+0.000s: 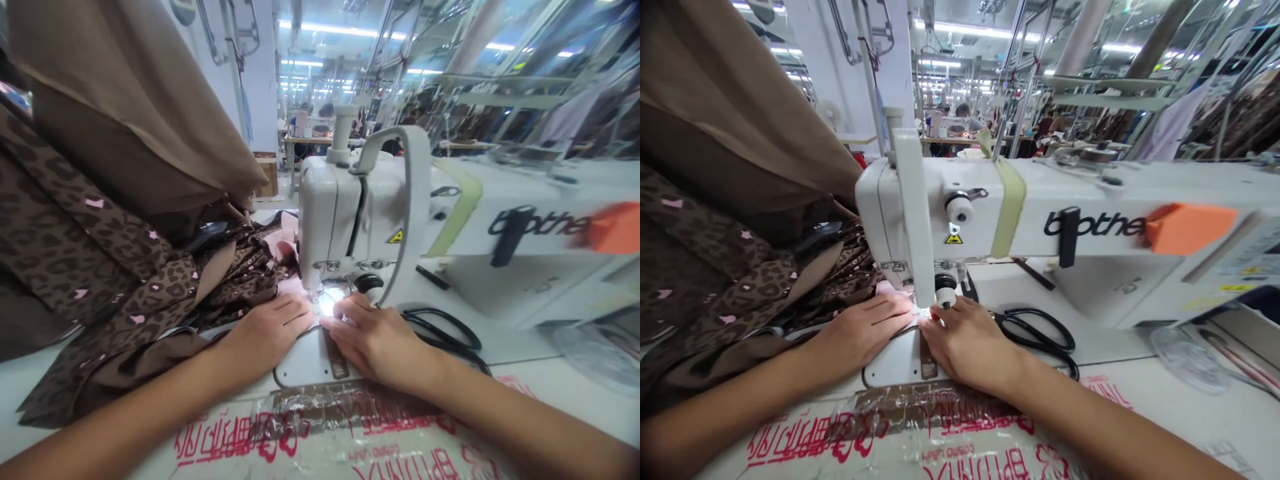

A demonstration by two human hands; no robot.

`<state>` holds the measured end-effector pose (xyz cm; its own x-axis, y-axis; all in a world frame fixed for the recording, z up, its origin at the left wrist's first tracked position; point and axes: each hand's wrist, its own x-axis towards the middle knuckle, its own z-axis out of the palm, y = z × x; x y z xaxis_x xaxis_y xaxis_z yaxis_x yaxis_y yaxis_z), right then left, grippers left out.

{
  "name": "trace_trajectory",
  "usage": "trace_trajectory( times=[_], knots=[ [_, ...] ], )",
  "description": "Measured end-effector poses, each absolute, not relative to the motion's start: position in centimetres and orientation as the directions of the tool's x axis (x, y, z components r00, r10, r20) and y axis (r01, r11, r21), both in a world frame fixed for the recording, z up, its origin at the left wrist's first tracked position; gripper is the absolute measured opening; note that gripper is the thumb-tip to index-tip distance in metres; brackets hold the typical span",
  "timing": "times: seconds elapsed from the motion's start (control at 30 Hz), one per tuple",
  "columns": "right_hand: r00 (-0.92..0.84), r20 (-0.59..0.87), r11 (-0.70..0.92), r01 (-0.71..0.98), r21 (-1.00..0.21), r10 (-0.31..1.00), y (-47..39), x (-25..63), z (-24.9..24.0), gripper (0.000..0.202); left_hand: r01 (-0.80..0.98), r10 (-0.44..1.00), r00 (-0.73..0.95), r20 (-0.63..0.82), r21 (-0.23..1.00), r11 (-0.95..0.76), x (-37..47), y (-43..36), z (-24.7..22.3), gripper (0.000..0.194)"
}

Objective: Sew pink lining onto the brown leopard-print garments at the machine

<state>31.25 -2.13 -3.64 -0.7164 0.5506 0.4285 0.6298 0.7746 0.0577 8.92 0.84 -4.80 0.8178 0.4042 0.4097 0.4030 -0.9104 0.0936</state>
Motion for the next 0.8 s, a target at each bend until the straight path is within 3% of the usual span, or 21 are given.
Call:
trace_trajectory(
  times=[0.23,0.4,0.63,0.8],
  knots=[
    [-0.738,0.447,0.828,0.560,-0.014,0.506,-3.7,30.6,-3.6,0.024,0.270,0.294,0.868,0.401,0.116,-0.956,7.8,3.1,-4.0,0.027],
    [-0.805,0.400,0.882,0.470,-0.018,0.437,-4.6,30.1,-4.3,0.027,0.286,0.306,0.854,0.421,0.112,-0.952,7.9,3.8,-3.8,0.029],
    [-0.810,0.376,0.879,0.475,-0.027,0.450,-4.4,30.1,-4.7,0.028,0.333,0.299,0.827,0.476,0.015,-0.943,8.1,5.0,-3.6,0.030],
    [-0.813,0.325,0.869,0.490,-0.066,0.483,-4.5,30.0,-4.3,0.028,0.402,0.356,0.837,0.416,-0.023,-0.915,8.0,4.6,-4.0,0.029]
  ],
)
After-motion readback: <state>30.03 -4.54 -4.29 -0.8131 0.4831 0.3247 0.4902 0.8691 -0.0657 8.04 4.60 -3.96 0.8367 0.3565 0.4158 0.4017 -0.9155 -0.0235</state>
